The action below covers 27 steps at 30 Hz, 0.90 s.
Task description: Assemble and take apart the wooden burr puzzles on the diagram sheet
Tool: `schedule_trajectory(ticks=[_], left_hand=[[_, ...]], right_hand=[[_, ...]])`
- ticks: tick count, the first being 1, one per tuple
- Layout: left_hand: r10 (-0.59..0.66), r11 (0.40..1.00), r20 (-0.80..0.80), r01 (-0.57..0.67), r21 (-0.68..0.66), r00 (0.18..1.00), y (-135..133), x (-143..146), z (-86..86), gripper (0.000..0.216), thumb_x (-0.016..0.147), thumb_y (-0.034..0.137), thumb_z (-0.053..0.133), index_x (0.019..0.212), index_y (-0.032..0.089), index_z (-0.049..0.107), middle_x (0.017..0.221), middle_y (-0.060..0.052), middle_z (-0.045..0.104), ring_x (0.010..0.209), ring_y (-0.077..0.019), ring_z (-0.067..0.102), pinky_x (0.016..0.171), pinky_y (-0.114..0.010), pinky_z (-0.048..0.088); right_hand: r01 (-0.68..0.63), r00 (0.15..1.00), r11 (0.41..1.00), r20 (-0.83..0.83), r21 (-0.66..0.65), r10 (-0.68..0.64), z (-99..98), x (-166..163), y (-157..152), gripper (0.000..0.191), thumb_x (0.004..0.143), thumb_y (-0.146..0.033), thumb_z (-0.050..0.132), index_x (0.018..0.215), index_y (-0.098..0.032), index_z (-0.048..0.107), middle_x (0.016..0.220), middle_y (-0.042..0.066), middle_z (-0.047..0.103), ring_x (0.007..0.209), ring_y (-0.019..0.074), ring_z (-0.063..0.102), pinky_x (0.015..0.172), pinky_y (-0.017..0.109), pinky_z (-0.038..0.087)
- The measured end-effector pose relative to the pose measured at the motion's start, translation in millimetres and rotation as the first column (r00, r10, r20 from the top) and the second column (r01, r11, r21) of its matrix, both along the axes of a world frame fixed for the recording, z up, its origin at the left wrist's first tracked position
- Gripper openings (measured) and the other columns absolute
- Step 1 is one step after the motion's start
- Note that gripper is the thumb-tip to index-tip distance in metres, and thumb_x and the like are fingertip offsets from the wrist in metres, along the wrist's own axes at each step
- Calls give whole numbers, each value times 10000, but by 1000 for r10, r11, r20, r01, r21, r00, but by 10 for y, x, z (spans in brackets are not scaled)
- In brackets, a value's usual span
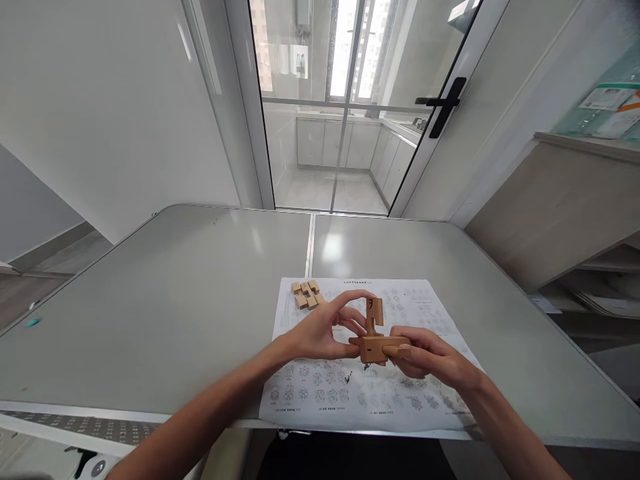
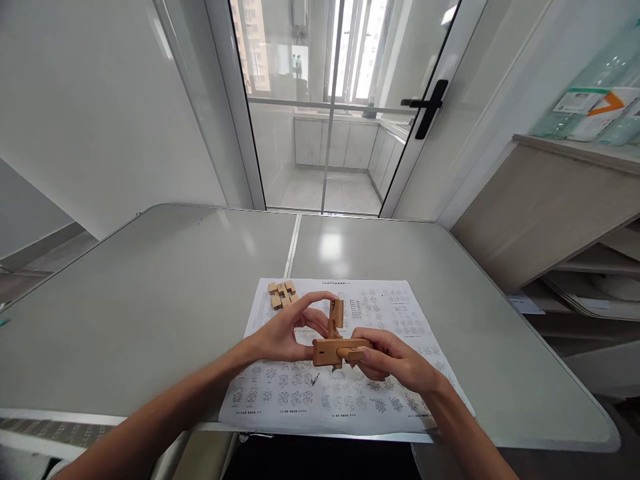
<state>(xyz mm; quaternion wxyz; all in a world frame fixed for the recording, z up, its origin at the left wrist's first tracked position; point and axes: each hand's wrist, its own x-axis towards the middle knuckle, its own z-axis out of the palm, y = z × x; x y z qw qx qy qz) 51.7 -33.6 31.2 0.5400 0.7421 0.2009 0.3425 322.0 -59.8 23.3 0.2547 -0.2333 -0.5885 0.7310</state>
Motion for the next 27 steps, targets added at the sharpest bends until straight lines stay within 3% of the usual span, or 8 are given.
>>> schedule_trajectory(ticks=[5,11,17,22,27], left_hand=[[0,1000,23,-1,23,1000,-11,13,5,885,815,182,868,1566,262,407,1041,-77,788,960,-234,799,949,-427,655],[80,992,36,-83,94,996,-30,58,-44,561,824,195,840,1333,211,605,1074,-88,779,944,-216,790,890,-364,659],[18,991,3,-18,133,1000,-58,64,4,883,750,127,781,1551,281,441,1311,-104,686,1080,-248,746,1034,-464,598],[-9,979,-51,19,204,999,-56,59,-4,1178,618,259,947,1628,312,345,1476,-141,591,1276,-342,629,1104,-521,531],[56,978,-56,-44,203,997,-41,88,-43,1140,621,368,1011,1593,291,419,1459,-165,620,1244,-338,651,1049,-478,553]], right_hand=[[-5,1000,1000,-5,28,5,9,-10,-5,343,1049,-495,633,941,-169,640,635,-86,337,502,68,219,472,247,191],[29,996,999,-83,21,-27,-12,-48,-10,337,1066,-463,619,872,-195,555,651,-86,319,516,72,218,471,236,205],[41,991,999,-129,1,-40,-2,-48,1,301,1075,-448,613,918,-192,593,632,-87,318,507,78,218,471,237,209],[87,982,995,-166,-53,-94,-36,6,15,283,1076,-435,608,954,-181,634,587,-98,289,491,79,198,480,244,207],[78,978,994,-189,-77,-92,-81,3,16,275,1081,-433,594,982,-181,644,580,-101,270,490,83,192,479,243,204]])
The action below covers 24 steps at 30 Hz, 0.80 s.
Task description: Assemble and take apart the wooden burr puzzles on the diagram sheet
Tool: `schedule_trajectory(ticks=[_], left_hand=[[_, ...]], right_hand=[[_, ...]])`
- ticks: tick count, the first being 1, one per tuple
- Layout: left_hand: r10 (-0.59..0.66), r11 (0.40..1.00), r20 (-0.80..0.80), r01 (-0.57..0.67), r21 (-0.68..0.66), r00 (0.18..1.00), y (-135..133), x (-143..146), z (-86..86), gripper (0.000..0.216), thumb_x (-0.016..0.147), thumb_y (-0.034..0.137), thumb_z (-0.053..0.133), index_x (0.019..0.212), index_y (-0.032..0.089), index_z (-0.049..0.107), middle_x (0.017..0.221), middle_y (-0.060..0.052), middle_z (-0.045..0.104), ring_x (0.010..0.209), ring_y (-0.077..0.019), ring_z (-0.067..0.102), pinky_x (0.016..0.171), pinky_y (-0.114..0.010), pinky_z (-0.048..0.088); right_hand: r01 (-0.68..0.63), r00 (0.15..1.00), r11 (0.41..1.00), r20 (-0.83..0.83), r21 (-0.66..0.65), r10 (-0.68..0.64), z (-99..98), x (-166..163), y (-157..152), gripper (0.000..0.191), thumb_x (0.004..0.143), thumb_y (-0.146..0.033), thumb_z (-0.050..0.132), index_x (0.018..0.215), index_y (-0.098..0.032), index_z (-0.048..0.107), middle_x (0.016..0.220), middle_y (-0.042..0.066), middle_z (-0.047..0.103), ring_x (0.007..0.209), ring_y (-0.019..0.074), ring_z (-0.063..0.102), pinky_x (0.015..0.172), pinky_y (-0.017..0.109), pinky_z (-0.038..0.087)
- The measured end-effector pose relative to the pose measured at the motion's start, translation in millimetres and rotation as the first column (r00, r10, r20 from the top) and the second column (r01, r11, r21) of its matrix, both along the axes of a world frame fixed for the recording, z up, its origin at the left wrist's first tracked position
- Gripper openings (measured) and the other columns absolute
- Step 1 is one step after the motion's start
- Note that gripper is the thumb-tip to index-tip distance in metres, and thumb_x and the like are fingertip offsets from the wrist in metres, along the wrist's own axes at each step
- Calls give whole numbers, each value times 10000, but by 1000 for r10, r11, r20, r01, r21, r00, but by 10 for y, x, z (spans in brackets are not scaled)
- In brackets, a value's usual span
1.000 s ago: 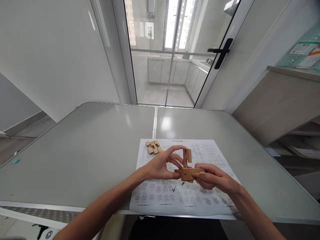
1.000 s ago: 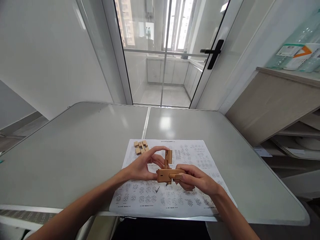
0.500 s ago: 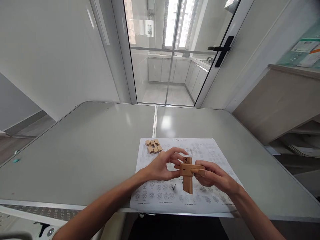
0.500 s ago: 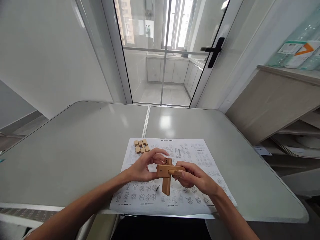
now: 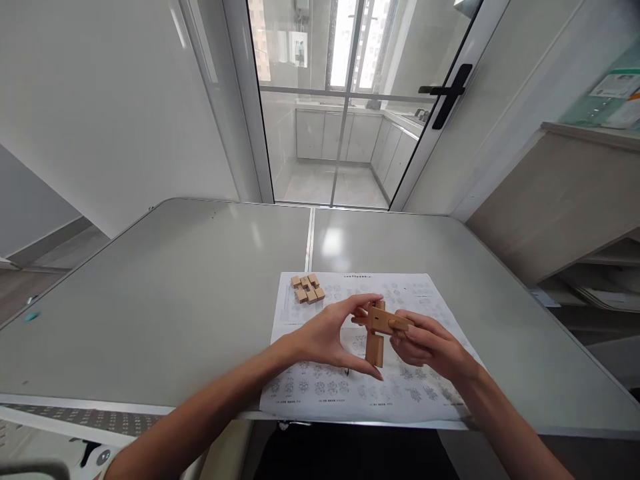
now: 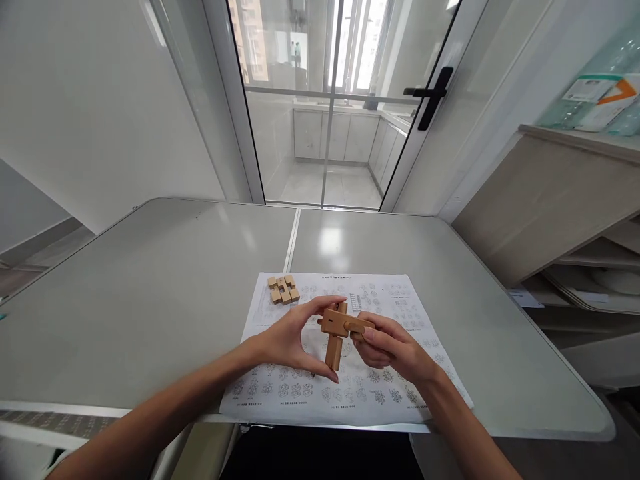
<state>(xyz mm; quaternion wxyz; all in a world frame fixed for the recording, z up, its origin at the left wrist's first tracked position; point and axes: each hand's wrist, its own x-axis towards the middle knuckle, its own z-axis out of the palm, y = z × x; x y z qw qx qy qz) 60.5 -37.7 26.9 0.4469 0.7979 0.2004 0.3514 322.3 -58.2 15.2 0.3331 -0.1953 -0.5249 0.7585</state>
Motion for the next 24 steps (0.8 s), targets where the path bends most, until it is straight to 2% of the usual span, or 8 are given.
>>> schedule_trajectory(ticks=[11,16,19,24], left_hand=[[53,997,-3,-53,56,999,-8,-6,12,1048,664,423,978,1571,269,476,1320,-138,707,1090,-287,702,958,-420,577],[72,997,-28,-71,40,997,19,-26,-34,1057,667,414,969,1586,294,461,1316,-122,704,926,-227,712,878,-398,607],[61,997,-15,-60,47,998,25,-29,-43,1048,675,387,963,1589,307,455,1347,-128,693,940,-232,721,885,-408,621],[-14,999,32,13,40,999,22,-14,-34,1050,709,341,951,1614,310,419,1368,-131,698,1105,-283,739,947,-421,630]], right_hand=[[-72,993,997,100,35,68,69,-45,-12,276,1097,-435,577,978,-188,607,640,-85,328,521,88,232,486,241,229],[-98,992,995,88,26,95,57,-63,-48,280,1099,-427,579,941,-196,566,657,-84,341,522,81,232,486,239,223],[-89,990,996,112,31,85,67,-64,-73,294,1100,-433,574,923,-200,546,661,-84,338,525,80,230,485,240,214],[-112,981,992,164,63,100,140,-49,-106,298,1083,-465,587,955,-197,569,668,-81,343,533,86,234,491,250,217]])
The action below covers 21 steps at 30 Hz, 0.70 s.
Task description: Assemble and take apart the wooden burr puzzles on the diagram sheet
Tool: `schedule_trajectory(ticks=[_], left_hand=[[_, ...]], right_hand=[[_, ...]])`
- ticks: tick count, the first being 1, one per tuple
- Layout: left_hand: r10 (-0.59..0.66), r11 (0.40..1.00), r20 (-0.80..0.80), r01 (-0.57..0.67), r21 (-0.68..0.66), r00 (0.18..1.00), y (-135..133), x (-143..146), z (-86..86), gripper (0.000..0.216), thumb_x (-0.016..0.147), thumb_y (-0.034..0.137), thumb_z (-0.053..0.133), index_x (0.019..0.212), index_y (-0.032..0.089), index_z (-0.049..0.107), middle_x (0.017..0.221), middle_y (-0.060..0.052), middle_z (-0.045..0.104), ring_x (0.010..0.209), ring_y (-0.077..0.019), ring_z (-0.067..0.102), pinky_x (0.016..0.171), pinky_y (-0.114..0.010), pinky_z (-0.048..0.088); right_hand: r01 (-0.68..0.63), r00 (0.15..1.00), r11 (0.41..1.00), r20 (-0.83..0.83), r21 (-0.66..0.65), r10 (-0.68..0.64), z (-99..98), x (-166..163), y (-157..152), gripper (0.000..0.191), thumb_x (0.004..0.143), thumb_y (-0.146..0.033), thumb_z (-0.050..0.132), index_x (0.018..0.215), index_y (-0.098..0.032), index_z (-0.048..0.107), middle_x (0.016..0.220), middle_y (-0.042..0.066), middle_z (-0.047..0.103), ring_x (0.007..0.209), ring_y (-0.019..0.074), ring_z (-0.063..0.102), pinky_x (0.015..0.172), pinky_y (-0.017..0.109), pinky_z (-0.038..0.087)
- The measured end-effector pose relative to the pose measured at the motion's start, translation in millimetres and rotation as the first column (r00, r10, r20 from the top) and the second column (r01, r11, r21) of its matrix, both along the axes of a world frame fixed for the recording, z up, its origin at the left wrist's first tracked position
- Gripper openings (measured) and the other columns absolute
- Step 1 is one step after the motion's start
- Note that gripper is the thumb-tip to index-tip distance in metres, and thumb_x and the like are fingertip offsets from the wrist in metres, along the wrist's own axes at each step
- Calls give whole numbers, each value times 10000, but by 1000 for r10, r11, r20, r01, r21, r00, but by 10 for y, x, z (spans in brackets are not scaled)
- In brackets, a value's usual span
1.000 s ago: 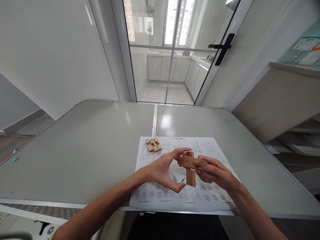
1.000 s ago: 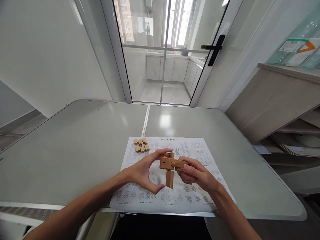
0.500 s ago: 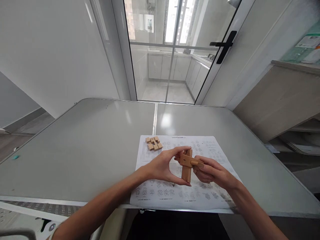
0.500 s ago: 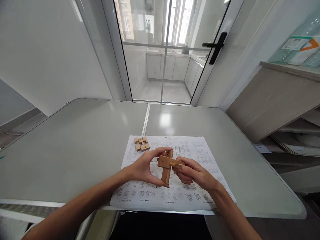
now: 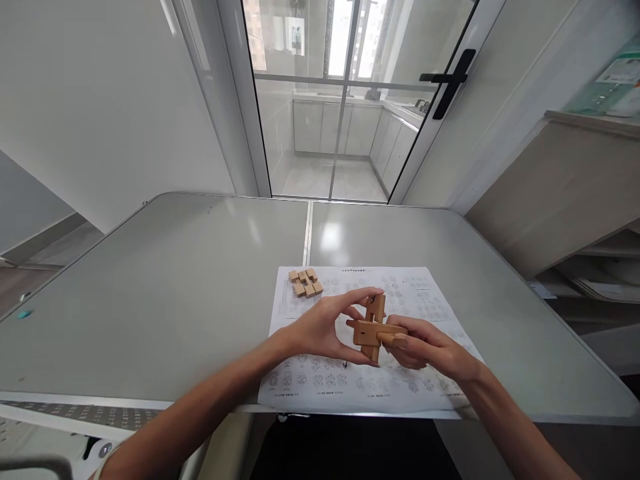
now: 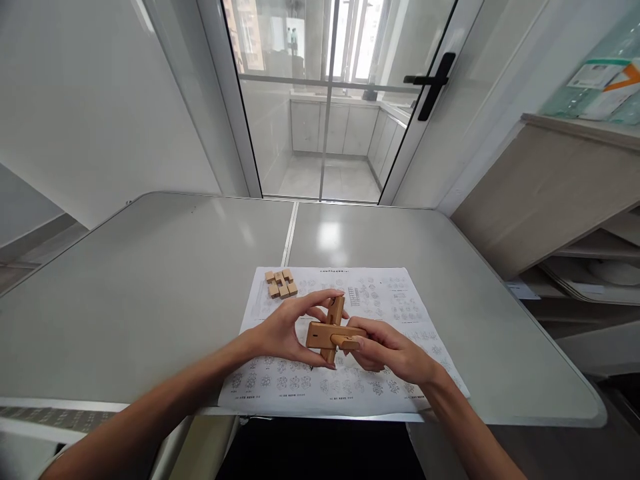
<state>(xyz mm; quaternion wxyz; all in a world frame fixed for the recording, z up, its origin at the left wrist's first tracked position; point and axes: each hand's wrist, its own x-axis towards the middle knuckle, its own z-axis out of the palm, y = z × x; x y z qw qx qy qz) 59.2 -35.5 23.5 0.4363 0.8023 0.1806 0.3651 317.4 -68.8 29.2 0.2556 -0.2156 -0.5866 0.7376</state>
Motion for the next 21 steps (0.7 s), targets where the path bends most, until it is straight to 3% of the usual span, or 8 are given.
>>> schedule_trajectory(ticks=[12,17,21], left_hand=[[-44,999,33,44,18,998,-23,-4,111,1045,750,287,934,1640,325,387,1413,-139,699,1171,-313,758,1001,-428,621],[-63,997,46,61,36,997,-16,-4,103,1026,777,272,920,1647,331,380,1464,-136,679,1237,-318,734,1079,-466,589],[-48,999,50,46,28,998,-22,24,114,1017,770,285,923,1637,324,392,1437,-128,695,1253,-325,724,1051,-460,605]], right_hand=[[58,993,996,94,69,-64,102,-56,-17,356,1076,-510,587,892,-209,546,698,-68,341,554,89,263,499,264,231],[107,985,988,126,111,-121,56,-89,-33,350,1098,-511,546,969,-191,598,692,-56,408,554,93,342,529,270,295],[164,980,980,96,115,-176,4,-101,-53,343,1105,-497,537,998,-183,620,659,-57,442,534,93,347,547,274,320]])
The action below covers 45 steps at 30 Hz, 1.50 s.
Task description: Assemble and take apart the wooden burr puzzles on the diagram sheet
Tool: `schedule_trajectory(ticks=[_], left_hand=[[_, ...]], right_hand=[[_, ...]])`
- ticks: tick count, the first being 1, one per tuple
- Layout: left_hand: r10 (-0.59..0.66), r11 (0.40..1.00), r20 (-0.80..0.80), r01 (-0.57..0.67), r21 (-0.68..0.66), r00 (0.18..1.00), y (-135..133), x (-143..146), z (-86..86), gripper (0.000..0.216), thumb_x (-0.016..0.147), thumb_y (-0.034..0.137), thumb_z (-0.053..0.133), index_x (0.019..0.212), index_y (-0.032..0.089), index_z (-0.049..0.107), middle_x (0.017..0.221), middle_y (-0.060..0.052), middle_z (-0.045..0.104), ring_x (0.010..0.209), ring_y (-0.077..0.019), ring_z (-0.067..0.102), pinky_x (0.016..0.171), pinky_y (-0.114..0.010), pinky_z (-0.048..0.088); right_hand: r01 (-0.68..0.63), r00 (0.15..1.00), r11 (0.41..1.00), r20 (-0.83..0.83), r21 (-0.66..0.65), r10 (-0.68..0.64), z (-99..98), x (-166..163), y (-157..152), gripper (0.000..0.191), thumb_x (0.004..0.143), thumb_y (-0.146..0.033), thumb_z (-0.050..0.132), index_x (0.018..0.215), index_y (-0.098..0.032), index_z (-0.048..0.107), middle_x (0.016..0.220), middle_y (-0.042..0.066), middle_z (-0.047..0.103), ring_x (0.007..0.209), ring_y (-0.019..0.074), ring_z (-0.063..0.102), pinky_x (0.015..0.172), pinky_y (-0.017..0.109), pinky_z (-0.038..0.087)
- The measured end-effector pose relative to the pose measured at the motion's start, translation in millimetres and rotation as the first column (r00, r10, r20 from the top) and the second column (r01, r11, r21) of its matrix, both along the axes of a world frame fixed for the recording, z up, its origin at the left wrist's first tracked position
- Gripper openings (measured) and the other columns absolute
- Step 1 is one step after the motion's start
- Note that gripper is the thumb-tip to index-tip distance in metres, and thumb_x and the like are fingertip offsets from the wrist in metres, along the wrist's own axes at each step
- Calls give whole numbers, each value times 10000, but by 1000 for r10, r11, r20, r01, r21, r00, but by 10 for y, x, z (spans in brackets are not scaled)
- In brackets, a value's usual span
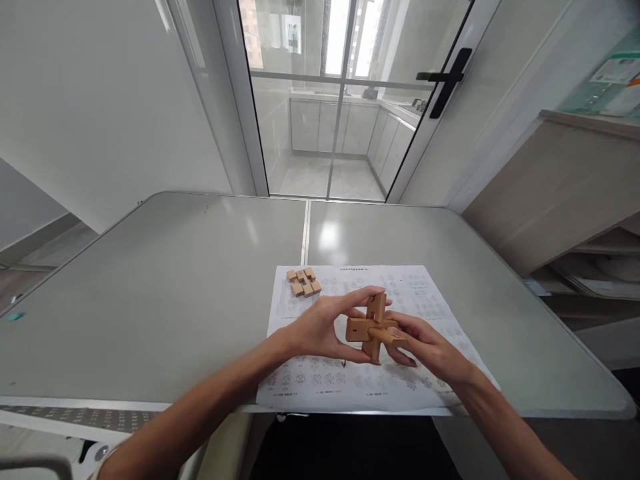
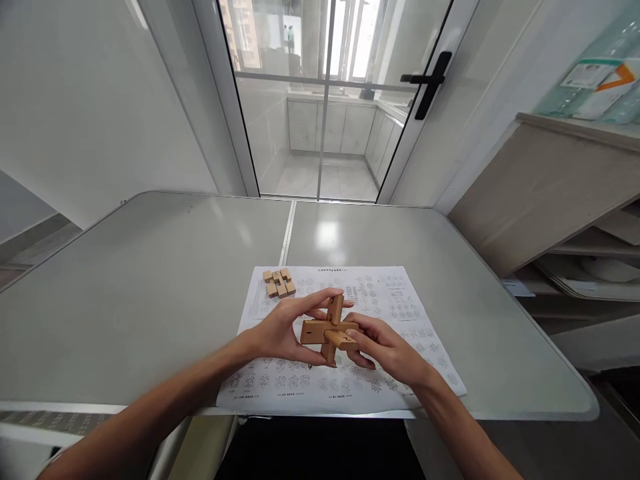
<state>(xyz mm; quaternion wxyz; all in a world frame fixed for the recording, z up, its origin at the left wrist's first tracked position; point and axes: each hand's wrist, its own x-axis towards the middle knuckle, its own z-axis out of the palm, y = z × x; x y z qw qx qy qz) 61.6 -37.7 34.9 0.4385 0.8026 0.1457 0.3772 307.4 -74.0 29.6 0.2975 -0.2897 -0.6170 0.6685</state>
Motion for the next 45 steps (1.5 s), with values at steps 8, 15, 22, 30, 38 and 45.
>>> schedule_trajectory(ticks=[8,15,22,30,38,45], left_hand=[[73,997,18,-73,0,997,-12,12,10,992,722,279,936,1585,287,446,1366,-139,730,1109,-294,776,993,-408,620],[125,991,15,-125,-41,992,-27,21,12,921,699,332,941,1522,247,536,1444,-152,672,1135,-295,736,959,-423,635],[129,991,72,-131,15,989,-4,25,-65,1010,647,348,985,1541,234,529,1383,-152,702,1166,-323,718,992,-451,615],[124,992,-28,-125,-4,992,-9,16,-140,1166,645,438,1007,1633,289,406,1515,-166,620,1365,-375,623,1167,-554,497],[325,945,-42,-322,56,945,54,43,-196,1133,809,432,913,1689,358,203,1621,-155,481,1385,-334,587,1159,-587,497],[547,827,-156,-500,257,823,113,-17,-207,660,935,356,767,1513,279,459,1484,-128,552,1395,-320,549,1175,-559,481]], right_hand=[[126,989,989,-64,-76,-131,-14,-105,-46,389,1045,-548,631,879,-199,586,599,-71,418,492,88,307,507,270,267],[166,977,970,-104,-179,-186,-22,-186,-70,446,977,-606,701,830,-212,553,534,-91,378,477,84,242,500,270,229],[215,962,944,-110,-251,-248,-27,-207,-114,406,954,-568,739,838,-203,604,519,-87,371,488,91,237,508,273,227],[226,951,917,-131,-327,-281,-72,-145,-50,354,934,-500,760,1106,-191,731,518,-95,344,476,94,243,497,264,263],[505,857,847,-23,-163,-515,-101,161,111,349,974,-532,728,927,-192,664,620,-57,427,532,102,318,498,260,284],[756,581,613,195,230,-790,-229,731,519,524,909,-716,697,953,-194,685,658,-21,554,563,141,446,539,293,383]])
